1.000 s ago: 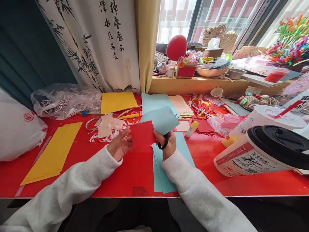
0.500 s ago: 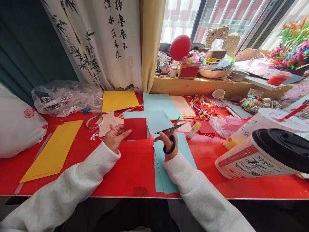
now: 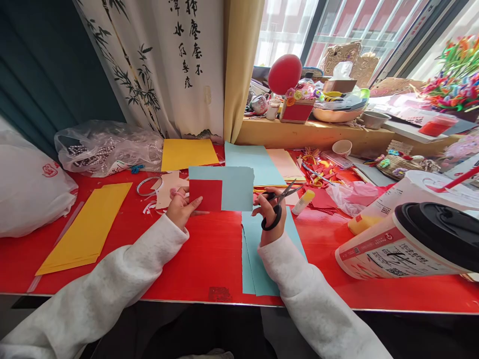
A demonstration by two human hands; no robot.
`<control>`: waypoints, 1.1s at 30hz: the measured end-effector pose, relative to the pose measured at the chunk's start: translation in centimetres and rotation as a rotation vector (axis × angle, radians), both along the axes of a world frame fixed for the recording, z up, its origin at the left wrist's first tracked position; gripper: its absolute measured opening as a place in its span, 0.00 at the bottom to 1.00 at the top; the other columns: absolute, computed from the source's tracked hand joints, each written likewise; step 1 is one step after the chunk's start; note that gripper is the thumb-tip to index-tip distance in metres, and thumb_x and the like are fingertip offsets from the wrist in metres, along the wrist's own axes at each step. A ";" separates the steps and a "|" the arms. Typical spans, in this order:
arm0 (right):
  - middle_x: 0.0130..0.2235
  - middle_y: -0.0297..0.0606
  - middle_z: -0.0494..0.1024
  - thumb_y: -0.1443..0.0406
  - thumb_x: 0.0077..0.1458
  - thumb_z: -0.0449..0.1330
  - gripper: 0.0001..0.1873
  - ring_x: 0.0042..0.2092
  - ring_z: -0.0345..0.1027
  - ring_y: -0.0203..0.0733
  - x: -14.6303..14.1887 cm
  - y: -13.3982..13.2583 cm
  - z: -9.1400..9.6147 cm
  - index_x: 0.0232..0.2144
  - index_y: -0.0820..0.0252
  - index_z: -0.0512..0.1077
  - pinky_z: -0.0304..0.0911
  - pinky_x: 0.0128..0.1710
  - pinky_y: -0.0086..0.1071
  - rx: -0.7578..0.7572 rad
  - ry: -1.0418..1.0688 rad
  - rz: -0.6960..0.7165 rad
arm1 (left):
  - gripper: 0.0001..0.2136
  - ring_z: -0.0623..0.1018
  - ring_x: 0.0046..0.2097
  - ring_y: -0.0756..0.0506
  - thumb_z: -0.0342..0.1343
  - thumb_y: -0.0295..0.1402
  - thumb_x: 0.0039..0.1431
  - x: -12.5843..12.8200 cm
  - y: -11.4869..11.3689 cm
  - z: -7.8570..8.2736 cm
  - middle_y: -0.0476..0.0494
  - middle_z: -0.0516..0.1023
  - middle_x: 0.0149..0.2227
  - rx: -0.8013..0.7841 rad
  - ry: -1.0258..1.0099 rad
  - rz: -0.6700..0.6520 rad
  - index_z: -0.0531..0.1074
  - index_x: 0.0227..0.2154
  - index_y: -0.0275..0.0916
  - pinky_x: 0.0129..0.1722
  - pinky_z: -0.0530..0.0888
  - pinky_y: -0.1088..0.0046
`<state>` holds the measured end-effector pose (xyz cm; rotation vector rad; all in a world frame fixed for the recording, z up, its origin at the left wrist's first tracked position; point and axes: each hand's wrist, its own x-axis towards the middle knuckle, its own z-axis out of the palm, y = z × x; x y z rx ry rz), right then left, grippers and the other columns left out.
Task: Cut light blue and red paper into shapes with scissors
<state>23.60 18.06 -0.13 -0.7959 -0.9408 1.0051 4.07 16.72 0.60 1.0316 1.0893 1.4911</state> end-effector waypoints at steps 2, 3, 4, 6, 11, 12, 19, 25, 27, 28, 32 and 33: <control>0.25 0.28 0.64 0.63 0.46 0.58 0.12 0.28 0.62 0.32 0.0 -0.1 0.1 0.35 0.55 0.63 0.56 0.18 0.23 0.045 -0.012 -0.032 | 0.20 0.75 0.37 0.46 0.61 0.37 0.42 0.0 -0.1 0.2 0.46 0.72 0.34 0.011 0.003 0.013 0.60 0.37 0.40 0.27 0.77 0.70; 0.25 0.28 0.64 0.63 0.47 0.58 0.11 0.26 0.61 0.31 0.0 -0.2 0.1 0.35 0.55 0.63 0.55 0.17 0.23 0.074 -0.030 -0.046 | 0.19 0.75 0.38 0.45 0.61 0.37 0.42 0.0 -0.2 0.4 0.45 0.73 0.34 0.017 0.006 0.019 0.61 0.37 0.40 0.27 0.77 0.70; 0.24 0.27 0.64 0.64 0.48 0.57 0.10 0.24 0.60 0.30 0.0 -0.3 0.0 0.34 0.56 0.63 0.53 0.17 0.23 0.105 -0.053 -0.054 | 0.19 0.75 0.38 0.45 0.61 0.37 0.43 0.1 -0.2 0.5 0.45 0.73 0.34 0.021 0.007 0.022 0.61 0.37 0.39 0.27 0.77 0.70; 0.22 0.26 0.65 0.64 0.48 0.58 0.09 0.21 0.58 0.29 0.0 -0.4 -0.1 0.34 0.56 0.64 0.52 0.16 0.23 0.165 -0.116 -0.042 | 0.19 0.75 0.39 0.44 0.60 0.37 0.43 0.1 -0.3 0.6 0.44 0.74 0.35 0.029 0.006 0.022 0.62 0.38 0.39 0.27 0.77 0.71; 0.25 0.30 0.72 0.63 0.45 0.62 0.15 0.24 0.63 0.32 -0.8 -0.9 -0.8 0.34 0.56 0.62 0.57 0.19 0.26 0.134 -0.328 0.195 | 0.18 0.75 0.40 0.44 0.60 0.37 0.44 0.3 -0.6 0.7 0.43 0.74 0.37 0.034 0.025 0.037 0.65 0.39 0.39 0.29 0.77 0.70; 0.27 0.32 0.73 0.62 0.44 0.63 0.17 0.25 0.64 0.32 -1.0 -1.0 -0.9 0.34 0.56 0.61 0.58 0.19 0.26 0.092 -0.345 0.251 | 0.18 0.75 0.40 0.44 0.60 0.37 0.45 0.4 -0.7 0.7 0.43 0.74 0.37 0.031 0.030 0.035 0.64 0.39 0.39 0.29 0.77 0.70; 0.29 0.30 0.71 0.63 0.41 0.66 0.19 0.24 0.62 0.30 -1.7 -1.3 -1.4 0.34 0.55 0.60 0.59 0.19 0.26 -0.007 -0.325 0.328 | 0.18 0.76 0.40 0.43 0.59 0.38 0.46 1.3 -1.5 0.2 0.43 0.75 0.39 0.012 0.062 -0.113 0.63 0.39 0.39 0.28 0.76 0.70; 0.23 0.27 0.71 0.64 0.42 0.65 0.18 0.17 0.56 0.28 -1.4 -1.2 -0.9 0.33 0.54 0.60 0.53 0.15 0.25 0.039 -0.282 0.258 | 0.16 0.75 0.39 0.45 0.55 0.41 0.50 1.3 -1.3 -0.8 0.46 0.77 0.34 0.067 0.164 -0.141 0.66 0.39 0.39 0.44 0.71 0.64; 0.22 0.26 0.70 0.63 0.42 0.65 0.18 0.17 0.56 0.28 -1.4 -1.2 -0.8 0.34 0.54 0.61 0.52 0.15 0.25 0.036 -0.292 0.239 | 0.16 0.76 0.38 0.45 0.56 0.42 0.49 1.3 -1.1 -1.1 0.47 0.76 0.30 0.062 0.177 -0.090 0.67 0.38 0.39 0.45 0.70 0.64; 0.22 0.26 0.69 0.63 0.43 0.65 0.18 0.17 0.56 0.28 -1.4 -1.2 -0.8 0.34 0.54 0.61 0.52 0.15 0.25 0.031 -0.298 0.236 | 0.17 0.76 0.37 0.44 0.57 0.43 0.47 1.2 -1.1 -1.2 0.47 0.76 0.29 0.046 0.164 -0.090 0.67 0.38 0.39 0.43 0.70 0.64; 0.24 0.26 0.69 0.63 0.42 0.65 0.19 0.19 0.58 0.28 -1.3 -1.3 -0.9 0.36 0.54 0.61 0.53 0.16 0.26 0.016 -0.340 0.258 | 0.17 0.76 0.33 0.44 0.59 0.42 0.44 1.3 -1.0 -1.1 0.49 0.74 0.24 -0.001 0.102 -0.116 0.68 0.37 0.40 0.37 0.72 0.66; 0.25 0.27 0.69 0.63 0.42 0.65 0.20 0.20 0.59 0.28 -1.3 -1.3 -1.0 0.37 0.54 0.62 0.54 0.17 0.25 0.013 -0.349 0.261 | 0.17 0.75 0.32 0.45 0.60 0.42 0.44 1.3 -1.0 -1.0 0.50 0.73 0.23 -0.009 0.102 -0.107 0.69 0.36 0.40 0.36 0.72 0.66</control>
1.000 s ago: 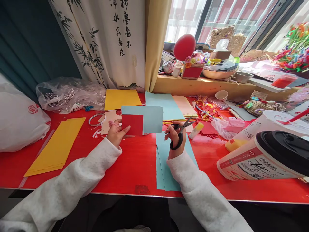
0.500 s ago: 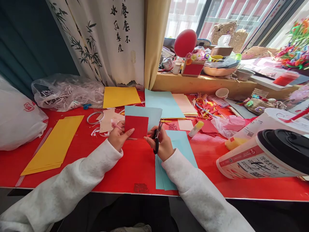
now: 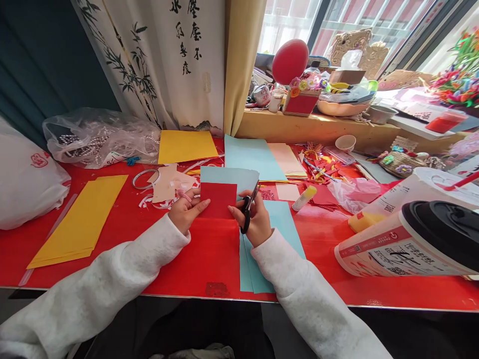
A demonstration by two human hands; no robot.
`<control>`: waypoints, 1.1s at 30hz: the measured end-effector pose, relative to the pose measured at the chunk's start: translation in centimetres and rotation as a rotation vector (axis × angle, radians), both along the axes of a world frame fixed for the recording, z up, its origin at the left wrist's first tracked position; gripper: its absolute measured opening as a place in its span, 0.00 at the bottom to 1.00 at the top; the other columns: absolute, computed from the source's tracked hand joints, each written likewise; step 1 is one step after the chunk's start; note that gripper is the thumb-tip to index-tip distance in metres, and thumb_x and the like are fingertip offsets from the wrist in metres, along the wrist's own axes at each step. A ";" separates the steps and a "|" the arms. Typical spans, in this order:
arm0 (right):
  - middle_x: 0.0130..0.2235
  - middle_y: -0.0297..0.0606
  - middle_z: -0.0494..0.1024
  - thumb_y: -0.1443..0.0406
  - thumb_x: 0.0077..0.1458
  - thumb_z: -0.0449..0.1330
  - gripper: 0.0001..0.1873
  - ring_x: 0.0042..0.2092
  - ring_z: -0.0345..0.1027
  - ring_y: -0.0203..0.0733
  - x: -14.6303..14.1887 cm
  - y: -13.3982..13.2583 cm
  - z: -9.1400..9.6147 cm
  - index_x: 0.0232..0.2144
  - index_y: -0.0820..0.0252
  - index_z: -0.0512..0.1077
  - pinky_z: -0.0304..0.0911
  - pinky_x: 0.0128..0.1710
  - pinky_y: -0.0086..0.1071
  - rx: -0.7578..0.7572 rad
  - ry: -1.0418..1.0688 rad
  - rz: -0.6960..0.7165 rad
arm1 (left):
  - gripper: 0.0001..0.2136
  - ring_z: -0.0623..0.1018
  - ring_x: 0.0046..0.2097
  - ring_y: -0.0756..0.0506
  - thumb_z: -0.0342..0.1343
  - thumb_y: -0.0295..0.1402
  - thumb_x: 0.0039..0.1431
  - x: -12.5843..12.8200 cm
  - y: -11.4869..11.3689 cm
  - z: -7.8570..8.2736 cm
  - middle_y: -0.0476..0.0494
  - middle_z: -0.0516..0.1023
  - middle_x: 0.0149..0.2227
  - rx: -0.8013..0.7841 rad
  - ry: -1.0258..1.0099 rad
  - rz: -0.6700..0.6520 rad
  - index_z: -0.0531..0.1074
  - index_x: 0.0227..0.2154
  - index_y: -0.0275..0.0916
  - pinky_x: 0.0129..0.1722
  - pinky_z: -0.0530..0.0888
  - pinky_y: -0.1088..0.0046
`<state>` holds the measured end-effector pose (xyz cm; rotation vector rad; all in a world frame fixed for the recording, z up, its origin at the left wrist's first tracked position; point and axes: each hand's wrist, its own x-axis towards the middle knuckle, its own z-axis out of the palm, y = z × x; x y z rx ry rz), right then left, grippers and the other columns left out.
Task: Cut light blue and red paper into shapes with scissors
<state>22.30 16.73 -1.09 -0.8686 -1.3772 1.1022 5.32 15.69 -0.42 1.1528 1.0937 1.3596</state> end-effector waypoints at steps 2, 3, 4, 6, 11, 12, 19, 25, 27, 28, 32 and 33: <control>0.26 0.27 0.69 0.64 0.42 0.65 0.19 0.22 0.60 0.29 0.0 0.0 -0.1 0.36 0.54 0.62 0.55 0.18 0.25 -0.001 -0.006 -0.003 | 0.16 0.75 0.30 0.45 0.61 0.41 0.43 0.0 -0.1 0.2 0.51 0.72 0.21 -0.011 0.004 0.025 0.69 0.35 0.40 0.34 0.72 0.68; 0.26 0.27 0.69 0.64 0.43 0.65 0.18 0.22 0.59 0.29 0.1 0.0 -0.1 0.36 0.54 0.62 0.55 0.19 0.25 0.004 -0.001 -0.005 | 0.16 0.74 0.29 0.46 0.61 0.41 0.43 0.0 -0.1 0.3 0.51 0.71 0.20 -0.015 -0.001 0.029 0.69 0.34 0.40 0.34 0.71 0.68; 0.25 0.27 0.69 0.64 0.44 0.64 0.17 0.21 0.59 0.29 0.1 0.0 -0.1 0.36 0.54 0.62 0.54 0.19 0.25 0.012 0.005 -0.004 | 0.16 0.74 0.29 0.46 0.61 0.40 0.43 0.0 -0.1 0.3 0.51 0.71 0.20 -0.018 -0.010 0.028 0.69 0.34 0.40 0.34 0.71 0.68; 0.23 0.26 0.68 0.64 0.45 0.64 0.17 0.20 0.56 0.28 0.1 0.1 -0.1 0.36 0.55 0.61 0.53 0.18 0.25 0.038 0.016 0.000 | 0.16 0.74 0.28 0.47 0.62 0.40 0.43 0.0 -0.1 0.4 0.51 0.71 0.20 -0.024 -0.026 0.018 0.69 0.34 0.39 0.33 0.71 0.69; 0.21 0.25 0.67 0.64 0.43 0.65 0.18 0.19 0.53 0.27 0.2 0.2 0.0 0.35 0.56 0.61 0.50 0.18 0.25 0.059 0.021 -0.007 | 0.17 0.73 0.26 0.48 0.62 0.40 0.42 0.0 0.1 0.1 0.52 0.70 0.19 -0.036 -0.057 0.003 0.68 0.35 0.39 0.29 0.71 0.72; 0.21 0.25 0.67 0.64 0.43 0.65 0.18 0.19 0.54 0.27 0.2 0.2 0.0 0.35 0.56 0.61 0.50 0.18 0.25 0.051 0.017 -0.008 | 0.17 0.73 0.26 0.48 0.62 0.40 0.42 0.0 0.1 0.1 0.52 0.70 0.19 -0.037 -0.063 0.000 0.68 0.35 0.39 0.29 0.71 0.72; 0.22 0.25 0.66 0.63 0.46 0.63 0.17 0.19 0.55 0.27 0.1 0.1 0.1 0.37 0.56 0.61 0.51 0.18 0.25 0.013 -0.019 0.034 | 0.17 0.74 0.28 0.47 0.63 0.41 0.41 0.0 0.0 0.2 0.51 0.71 0.20 -0.035 -0.086 0.003 0.69 0.34 0.39 0.29 0.71 0.72; 0.24 0.26 0.65 0.64 0.45 0.63 0.18 0.21 0.56 0.27 0.2 0.2 0.1 0.38 0.55 0.62 0.51 0.19 0.25 0.022 -0.016 0.053 | 0.17 0.74 0.28 0.47 0.63 0.41 0.41 0.1 0.0 0.2 0.51 0.72 0.20 -0.028 -0.085 0.009 0.69 0.33 0.39 0.31 0.71 0.71; 0.24 0.26 0.65 0.64 0.45 0.63 0.18 0.21 0.56 0.27 0.2 0.2 0.1 0.38 0.55 0.62 0.52 0.20 0.25 0.021 -0.006 0.057 | 0.16 0.75 0.29 0.46 0.63 0.41 0.41 0.1 0.1 0.1 0.51 0.72 0.21 -0.022 -0.080 0.017 0.69 0.32 0.39 0.32 0.71 0.70; 0.24 0.26 0.65 0.65 0.45 0.63 0.18 0.22 0.56 0.27 0.2 0.2 0.1 0.38 0.55 0.62 0.52 0.20 0.25 0.022 0.000 0.061 | 0.16 0.75 0.29 0.46 0.63 0.41 0.41 0.1 0.1 0.1 0.51 0.72 0.21 -0.018 -0.075 0.019 0.69 0.32 0.39 0.32 0.71 0.70; 0.24 0.26 0.65 0.65 0.46 0.63 0.17 0.21 0.55 0.28 0.2 0.2 0.1 0.38 0.55 0.62 0.51 0.19 0.25 0.025 0.007 0.061 | 0.16 0.75 0.28 0.47 0.62 0.41 0.42 -0.2 0.1 0.0 0.52 0.71 0.20 -0.028 -0.063 0.009 0.68 0.32 0.40 0.31 0.72 0.71; 0.24 0.26 0.65 0.65 0.46 0.63 0.17 0.21 0.55 0.28 0.2 0.1 0.1 0.38 0.55 0.62 0.51 0.19 0.25 0.025 0.007 0.057 | 0.15 0.74 0.28 0.48 0.62 0.40 0.42 -0.2 0.1 0.0 0.52 0.71 0.20 -0.033 -0.058 0.000 0.68 0.31 0.40 0.31 0.72 0.71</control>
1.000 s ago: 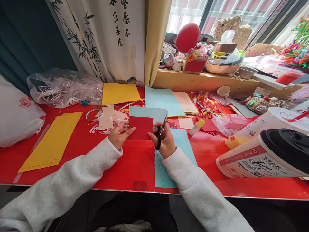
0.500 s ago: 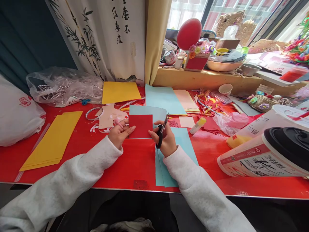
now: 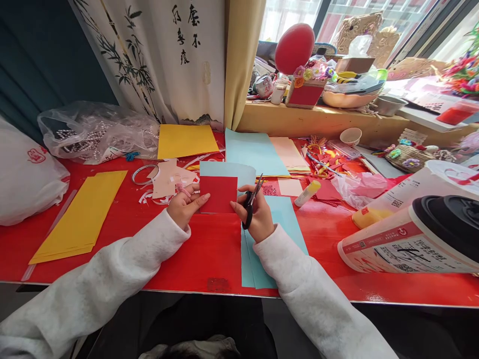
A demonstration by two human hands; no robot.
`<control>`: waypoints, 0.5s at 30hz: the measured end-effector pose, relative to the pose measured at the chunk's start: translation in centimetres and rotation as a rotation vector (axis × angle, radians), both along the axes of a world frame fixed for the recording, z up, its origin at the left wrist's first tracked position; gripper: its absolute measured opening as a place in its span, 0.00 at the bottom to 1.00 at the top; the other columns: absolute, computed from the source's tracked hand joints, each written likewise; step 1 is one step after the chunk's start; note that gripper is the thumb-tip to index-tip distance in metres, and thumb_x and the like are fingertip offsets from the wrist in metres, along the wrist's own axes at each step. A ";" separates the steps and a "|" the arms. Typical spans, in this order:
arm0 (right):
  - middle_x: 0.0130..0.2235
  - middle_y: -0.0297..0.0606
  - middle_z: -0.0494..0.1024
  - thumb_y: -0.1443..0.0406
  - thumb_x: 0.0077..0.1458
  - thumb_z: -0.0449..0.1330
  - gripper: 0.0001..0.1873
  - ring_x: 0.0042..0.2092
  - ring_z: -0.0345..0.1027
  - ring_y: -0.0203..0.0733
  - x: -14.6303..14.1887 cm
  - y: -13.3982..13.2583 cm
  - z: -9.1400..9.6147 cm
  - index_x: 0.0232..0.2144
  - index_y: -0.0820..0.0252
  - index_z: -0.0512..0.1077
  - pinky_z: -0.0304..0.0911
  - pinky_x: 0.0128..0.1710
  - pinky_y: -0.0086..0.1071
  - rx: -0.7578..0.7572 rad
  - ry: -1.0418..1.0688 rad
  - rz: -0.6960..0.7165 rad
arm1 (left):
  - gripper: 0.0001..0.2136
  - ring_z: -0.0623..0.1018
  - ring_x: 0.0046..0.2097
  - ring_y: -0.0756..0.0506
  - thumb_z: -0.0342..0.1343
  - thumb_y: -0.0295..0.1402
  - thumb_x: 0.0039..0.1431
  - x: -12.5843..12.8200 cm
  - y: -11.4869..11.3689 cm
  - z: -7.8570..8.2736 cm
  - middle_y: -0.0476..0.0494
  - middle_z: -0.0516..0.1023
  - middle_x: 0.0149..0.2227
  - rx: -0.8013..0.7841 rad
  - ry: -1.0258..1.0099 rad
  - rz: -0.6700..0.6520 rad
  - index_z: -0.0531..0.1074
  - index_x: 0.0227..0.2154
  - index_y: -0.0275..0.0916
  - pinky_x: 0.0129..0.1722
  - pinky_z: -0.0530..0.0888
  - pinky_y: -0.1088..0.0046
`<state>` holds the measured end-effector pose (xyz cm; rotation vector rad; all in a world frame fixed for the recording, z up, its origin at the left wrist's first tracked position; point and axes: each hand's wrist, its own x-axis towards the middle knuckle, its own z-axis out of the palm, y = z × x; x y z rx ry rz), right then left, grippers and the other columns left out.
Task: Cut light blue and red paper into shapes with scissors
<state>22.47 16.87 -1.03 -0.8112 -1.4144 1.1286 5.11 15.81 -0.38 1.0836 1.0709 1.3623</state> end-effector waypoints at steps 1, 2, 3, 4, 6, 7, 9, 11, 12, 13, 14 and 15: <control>0.24 0.26 0.65 0.65 0.46 0.63 0.17 0.21 0.55 0.28 0.0 0.0 0.0 0.38 0.55 0.62 0.51 0.19 0.26 0.001 0.001 -0.003 | 0.14 0.74 0.27 0.48 0.62 0.40 0.42 0.0 0.0 0.1 0.52 0.71 0.20 -0.003 0.005 -0.009 0.67 0.31 0.39 0.30 0.72 0.72; 0.24 0.26 0.66 0.64 0.45 0.63 0.17 0.20 0.55 0.28 0.0 0.0 0.0 0.38 0.55 0.62 0.50 0.19 0.26 0.002 0.001 -0.004 | 0.14 0.74 0.27 0.49 0.62 0.39 0.43 -0.1 -0.1 0.2 0.52 0.71 0.20 -0.006 0.007 -0.015 0.67 0.30 0.39 0.30 0.72 0.72; 0.24 0.26 0.66 0.64 0.45 0.63 0.18 0.20 0.54 0.28 0.0 0.0 0.0 0.38 0.55 0.62 0.50 0.19 0.26 0.003 0.000 -0.006 | 0.14 0.74 0.27 0.49 0.62 0.39 0.43 0.0 -0.2 0.3 0.52 0.72 0.21 -0.010 0.002 -0.021 0.67 0.30 0.39 0.29 0.72 0.72; 0.23 0.27 0.67 0.64 0.45 0.64 0.18 0.21 0.55 0.28 0.0 -0.1 0.1 0.38 0.55 0.62 0.51 0.19 0.26 0.003 -0.002 -0.007 | 0.14 0.74 0.28 0.49 0.62 0.39 0.43 0.0 -0.3 0.5 0.52 0.72 0.22 -0.015 -0.012 -0.029 0.66 0.31 0.39 0.29 0.72 0.72; 0.23 0.27 0.67 0.63 0.44 0.64 0.18 0.21 0.56 0.29 0.0 0.0 0.1 0.37 0.55 0.62 0.52 0.19 0.26 -0.002 0.000 -0.015 | 0.14 0.74 0.28 0.49 0.61 0.39 0.44 0.0 -0.5 0.8 0.52 0.73 0.23 -0.026 -0.048 -0.054 0.66 0.32 0.39 0.28 0.73 0.72; 0.23 0.27 0.67 0.63 0.44 0.64 0.18 0.21 0.56 0.29 0.0 0.0 0.1 0.37 0.55 0.62 0.52 0.20 0.26 -0.005 0.001 -0.019 | 0.14 0.74 0.28 0.49 0.61 0.39 0.45 0.0 -0.6 0.9 0.52 0.73 0.23 -0.029 -0.061 -0.079 0.66 0.33 0.39 0.28 0.74 0.71; 0.23 0.26 0.67 0.63 0.44 0.64 0.18 0.21 0.56 0.28 0.0 0.1 0.1 0.37 0.55 0.62 0.53 0.20 0.26 0.001 0.003 -0.026 | 0.14 0.75 0.30 0.48 0.60 0.38 0.47 0.0 -0.7 1.1 0.52 0.75 0.25 -0.023 -0.054 -0.120 0.66 0.34 0.39 0.30 0.74 0.70; 0.23 0.27 0.67 0.64 0.44 0.64 0.17 0.22 0.56 0.28 0.1 0.2 0.0 0.37 0.55 0.62 0.53 0.20 0.26 0.015 0.001 -0.028 | 0.14 0.76 0.31 0.48 0.59 0.38 0.48 -0.1 -0.6 1.0 0.51 0.76 0.26 -0.010 -0.033 -0.126 0.66 0.35 0.38 0.33 0.73 0.70; 0.24 0.27 0.68 0.65 0.44 0.64 0.17 0.22 0.56 0.28 0.1 0.2 0.0 0.37 0.56 0.63 0.54 0.21 0.26 0.021 0.000 -0.027 | 0.14 0.76 0.32 0.48 0.59 0.38 0.48 -0.2 -0.6 1.0 0.51 0.76 0.26 -0.004 -0.026 -0.121 0.65 0.36 0.38 0.33 0.73 0.71; 0.24 0.27 0.68 0.65 0.44 0.64 0.17 0.22 0.57 0.28 0.2 0.3 -0.1 0.37 0.56 0.63 0.54 0.21 0.26 0.022 0.001 -0.023 | 0.14 0.77 0.32 0.48 0.59 0.38 0.48 -0.2 -0.5 0.9 0.50 0.76 0.26 0.001 -0.026 -0.119 0.65 0.36 0.38 0.33 0.73 0.71; 0.24 0.27 0.69 0.65 0.44 0.64 0.17 0.22 0.56 0.28 0.2 0.3 -0.1 0.37 0.56 0.63 0.54 0.21 0.26 0.019 0.002 -0.018 | 0.14 0.77 0.31 0.48 0.59 0.38 0.48 -0.2 -0.5 0.8 0.50 0.77 0.26 0.006 -0.032 -0.125 0.65 0.35 0.38 0.33 0.73 0.71; 0.24 0.27 0.69 0.65 0.44 0.63 0.17 0.21 0.56 0.28 0.2 0.3 -0.1 0.37 0.56 0.62 0.53 0.20 0.26 0.014 0.005 -0.011 | 0.13 0.77 0.32 0.48 0.59 0.38 0.48 -0.2 -0.4 0.8 0.50 0.77 0.26 0.014 -0.040 -0.134 0.66 0.35 0.38 0.34 0.73 0.71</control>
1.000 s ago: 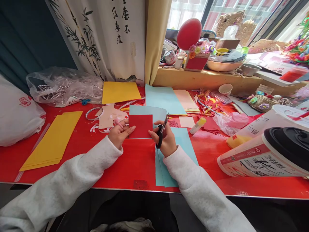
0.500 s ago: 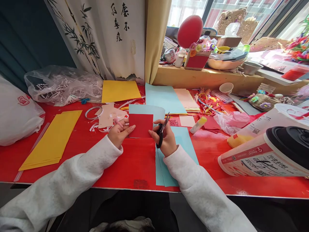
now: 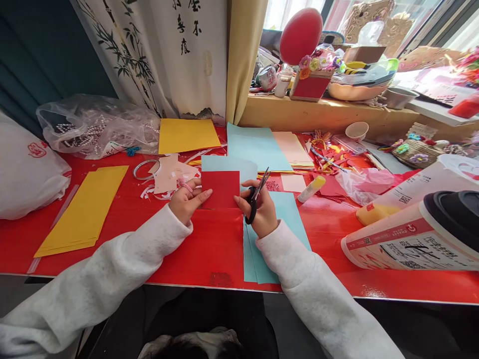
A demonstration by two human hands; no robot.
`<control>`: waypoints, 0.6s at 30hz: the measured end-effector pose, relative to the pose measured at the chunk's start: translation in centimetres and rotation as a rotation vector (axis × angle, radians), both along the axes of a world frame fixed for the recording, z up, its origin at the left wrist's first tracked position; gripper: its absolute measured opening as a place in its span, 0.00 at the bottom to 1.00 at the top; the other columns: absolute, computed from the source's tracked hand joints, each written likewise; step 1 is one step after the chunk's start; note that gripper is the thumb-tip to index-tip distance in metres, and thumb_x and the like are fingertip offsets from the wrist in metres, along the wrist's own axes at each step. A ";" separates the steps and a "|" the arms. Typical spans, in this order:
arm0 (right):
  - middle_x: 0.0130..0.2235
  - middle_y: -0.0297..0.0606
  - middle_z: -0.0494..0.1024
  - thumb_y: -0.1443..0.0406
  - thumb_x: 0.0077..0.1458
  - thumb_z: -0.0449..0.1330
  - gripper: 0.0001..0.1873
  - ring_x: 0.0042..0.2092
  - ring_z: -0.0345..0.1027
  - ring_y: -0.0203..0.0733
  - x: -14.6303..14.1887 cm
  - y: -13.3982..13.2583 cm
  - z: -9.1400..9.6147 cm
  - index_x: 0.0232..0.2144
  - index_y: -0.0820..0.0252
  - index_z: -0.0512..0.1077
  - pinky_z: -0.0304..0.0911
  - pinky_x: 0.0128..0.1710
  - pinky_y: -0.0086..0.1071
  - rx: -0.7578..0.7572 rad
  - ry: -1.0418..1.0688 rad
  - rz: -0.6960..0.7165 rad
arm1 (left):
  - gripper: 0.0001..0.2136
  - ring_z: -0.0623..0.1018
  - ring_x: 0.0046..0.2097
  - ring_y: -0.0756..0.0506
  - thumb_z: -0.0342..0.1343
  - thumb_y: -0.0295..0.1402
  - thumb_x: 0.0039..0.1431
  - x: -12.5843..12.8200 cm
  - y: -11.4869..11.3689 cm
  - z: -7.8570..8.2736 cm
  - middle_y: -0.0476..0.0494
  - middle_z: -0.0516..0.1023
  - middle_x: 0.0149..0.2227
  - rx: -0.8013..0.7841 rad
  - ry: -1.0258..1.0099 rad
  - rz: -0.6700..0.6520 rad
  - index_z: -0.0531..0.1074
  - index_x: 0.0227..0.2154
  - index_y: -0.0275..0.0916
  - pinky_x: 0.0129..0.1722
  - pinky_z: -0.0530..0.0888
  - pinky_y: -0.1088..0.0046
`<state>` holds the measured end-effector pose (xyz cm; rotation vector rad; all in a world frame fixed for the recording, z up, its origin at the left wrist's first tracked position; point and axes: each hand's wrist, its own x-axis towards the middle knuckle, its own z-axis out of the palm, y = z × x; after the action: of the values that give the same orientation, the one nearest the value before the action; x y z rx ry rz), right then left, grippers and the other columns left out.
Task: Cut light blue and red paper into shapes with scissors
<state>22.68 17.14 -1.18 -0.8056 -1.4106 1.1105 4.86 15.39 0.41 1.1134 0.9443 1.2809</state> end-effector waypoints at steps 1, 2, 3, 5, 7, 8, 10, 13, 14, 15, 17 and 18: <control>0.24 0.27 0.69 0.65 0.45 0.63 0.17 0.21 0.56 0.28 0.0 0.0 0.0 0.37 0.56 0.62 0.53 0.20 0.26 -0.004 0.003 0.004 | 0.13 0.77 0.32 0.48 0.59 0.37 0.48 0.0 0.0 0.0 0.50 0.77 0.26 0.007 -0.007 -0.009 0.66 0.35 0.38 0.35 0.73 0.71; 0.24 0.27 0.68 0.65 0.45 0.63 0.17 0.21 0.55 0.28 0.0 -0.1 0.0 0.37 0.56 0.62 0.52 0.20 0.26 -0.005 0.007 0.007 | 0.13 0.77 0.33 0.48 0.59 0.37 0.48 0.0 0.0 0.0 0.50 0.77 0.27 0.010 -0.012 -0.017 0.66 0.35 0.38 0.35 0.73 0.71; 0.24 0.27 0.68 0.65 0.45 0.63 0.17 0.21 0.55 0.28 0.0 -0.1 0.0 0.37 0.56 0.62 0.52 0.20 0.26 -0.005 0.011 0.008 | 0.13 0.77 0.33 0.47 0.59 0.37 0.48 0.0 -0.1 0.0 0.50 0.77 0.27 0.009 -0.015 -0.021 0.65 0.35 0.38 0.35 0.73 0.71; 0.24 0.27 0.68 0.64 0.45 0.63 0.17 0.22 0.56 0.28 0.0 -0.2 0.1 0.37 0.56 0.62 0.53 0.21 0.26 -0.003 0.014 0.008 | 0.14 0.78 0.34 0.46 0.59 0.38 0.48 0.1 -0.2 0.2 0.49 0.77 0.27 -0.005 -0.011 -0.007 0.65 0.35 0.38 0.34 0.74 0.70; 0.25 0.27 0.68 0.63 0.44 0.63 0.17 0.23 0.58 0.29 -0.1 -0.2 0.1 0.37 0.55 0.62 0.54 0.22 0.26 -0.004 -0.002 -0.003 | 0.16 0.78 0.35 0.45 0.60 0.38 0.46 0.3 -0.3 0.4 0.48 0.77 0.28 -0.030 -0.013 0.015 0.65 0.37 0.38 0.35 0.74 0.68; 0.25 0.28 0.68 0.63 0.44 0.64 0.17 0.23 0.59 0.29 -0.1 -0.3 0.2 0.37 0.55 0.62 0.55 0.22 0.26 -0.004 -0.017 -0.012 | 0.17 0.77 0.36 0.45 0.61 0.37 0.45 0.4 -0.4 0.5 0.48 0.78 0.30 -0.045 -0.021 0.026 0.65 0.37 0.38 0.36 0.74 0.67; 0.25 0.28 0.68 0.62 0.44 0.64 0.18 0.23 0.60 0.30 -0.1 -0.4 0.2 0.37 0.55 0.62 0.56 0.22 0.27 -0.003 -0.047 -0.027 | 0.19 0.77 0.37 0.44 0.62 0.36 0.43 0.6 -0.4 0.6 0.46 0.78 0.32 -0.083 -0.055 0.033 0.65 0.38 0.39 0.38 0.74 0.65; 0.25 0.28 0.68 0.62 0.44 0.63 0.18 0.23 0.61 0.30 -0.2 -0.5 0.2 0.37 0.55 0.62 0.59 0.23 0.28 0.001 -0.057 -0.012 | 0.21 0.77 0.37 0.44 0.64 0.35 0.41 0.6 0.0 0.4 0.45 0.77 0.35 -0.132 -0.126 0.015 0.65 0.39 0.38 0.39 0.74 0.63; 0.25 0.28 0.68 0.62 0.45 0.63 0.17 0.24 0.62 0.31 -0.2 -0.5 0.2 0.37 0.54 0.62 0.60 0.24 0.28 0.004 -0.056 -0.003 | 0.21 0.77 0.37 0.43 0.64 0.34 0.41 0.6 0.2 0.3 0.44 0.77 0.35 -0.143 -0.142 0.004 0.65 0.39 0.38 0.39 0.73 0.62; 0.25 0.28 0.68 0.62 0.45 0.63 0.17 0.25 0.63 0.31 -0.2 -0.6 0.1 0.37 0.54 0.62 0.61 0.25 0.28 0.007 -0.055 0.007 | 0.21 0.77 0.38 0.43 0.64 0.35 0.41 0.6 0.3 0.2 0.43 0.77 0.36 -0.151 -0.151 -0.004 0.65 0.39 0.38 0.39 0.73 0.62; 0.26 0.29 0.69 0.63 0.45 0.63 0.17 0.26 0.64 0.32 -0.1 -0.6 -0.1 0.38 0.54 0.63 0.61 0.27 0.29 0.009 -0.061 0.030 | 0.22 0.77 0.40 0.42 0.64 0.35 0.41 0.5 0.6 0.0 0.41 0.76 0.37 -0.164 -0.164 0.015 0.65 0.40 0.37 0.41 0.73 0.61; 0.27 0.29 0.69 0.63 0.46 0.63 0.17 0.27 0.64 0.32 -0.1 -0.7 -0.2 0.38 0.53 0.63 0.61 0.27 0.29 0.007 -0.068 0.045 | 0.23 0.76 0.41 0.41 0.64 0.34 0.40 0.5 0.7 0.0 0.40 0.76 0.38 -0.172 -0.178 0.035 0.66 0.41 0.36 0.42 0.72 0.62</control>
<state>22.56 16.48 -1.39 -0.8163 -1.4948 1.1207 5.41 16.07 0.37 0.8391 0.9249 1.2785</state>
